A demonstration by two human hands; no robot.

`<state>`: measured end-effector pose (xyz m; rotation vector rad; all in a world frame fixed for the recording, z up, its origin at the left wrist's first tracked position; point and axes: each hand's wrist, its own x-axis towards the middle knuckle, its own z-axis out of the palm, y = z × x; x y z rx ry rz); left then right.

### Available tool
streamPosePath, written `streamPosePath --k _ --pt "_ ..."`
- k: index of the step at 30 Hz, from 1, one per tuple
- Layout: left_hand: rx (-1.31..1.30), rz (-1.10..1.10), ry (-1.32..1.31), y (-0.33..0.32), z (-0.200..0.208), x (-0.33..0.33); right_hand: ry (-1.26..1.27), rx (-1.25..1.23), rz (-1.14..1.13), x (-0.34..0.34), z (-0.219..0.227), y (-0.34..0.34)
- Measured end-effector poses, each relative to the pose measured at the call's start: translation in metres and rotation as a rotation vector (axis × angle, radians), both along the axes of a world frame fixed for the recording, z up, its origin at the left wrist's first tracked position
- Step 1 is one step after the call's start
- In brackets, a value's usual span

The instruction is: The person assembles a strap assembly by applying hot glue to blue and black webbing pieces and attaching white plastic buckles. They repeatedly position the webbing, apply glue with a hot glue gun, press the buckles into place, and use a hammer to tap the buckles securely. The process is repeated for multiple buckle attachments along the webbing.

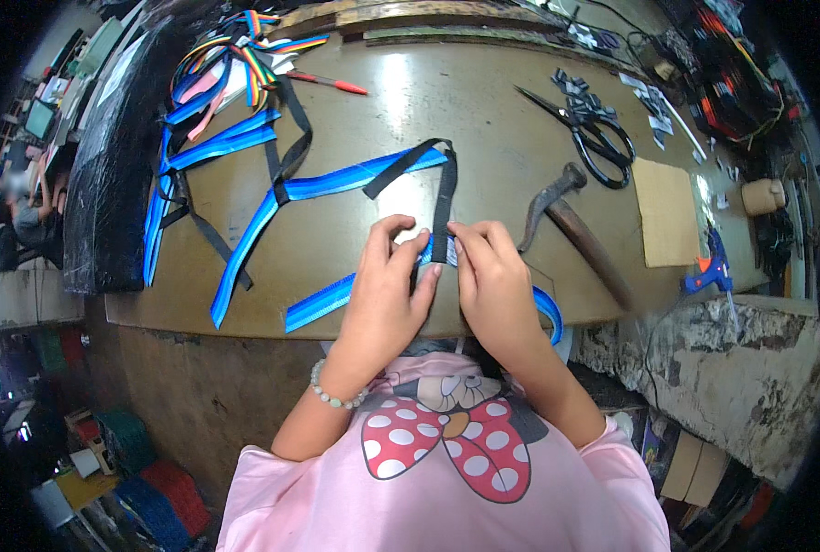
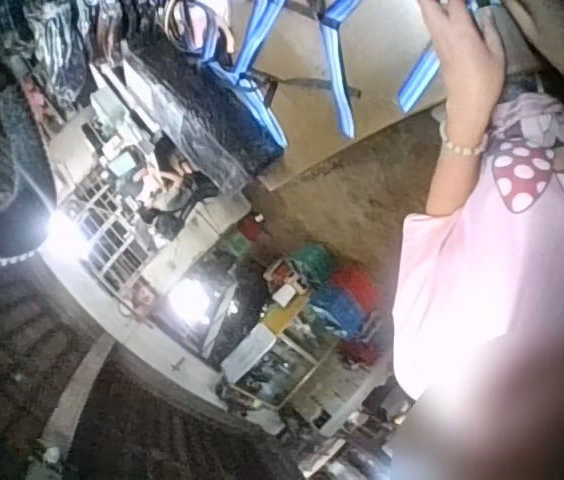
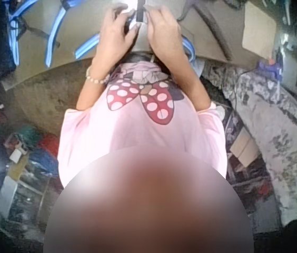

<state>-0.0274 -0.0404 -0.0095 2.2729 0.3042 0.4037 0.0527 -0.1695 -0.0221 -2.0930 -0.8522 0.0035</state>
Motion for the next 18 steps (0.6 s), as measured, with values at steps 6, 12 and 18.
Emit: streamPosePath --k 6,12,18 --pt "-0.018 0.046 -0.184 -0.006 -0.026 0.003 -0.093 -0.208 -0.010 0.003 0.013 0.006" --pt "0.035 0.084 -0.149 -0.019 -0.050 0.023 0.095 -0.029 0.102 0.033 -0.013 -0.003" --pt "0.105 0.059 -0.177 -0.010 -0.047 0.018 -0.299 -0.198 0.041 0.040 -0.027 0.002"
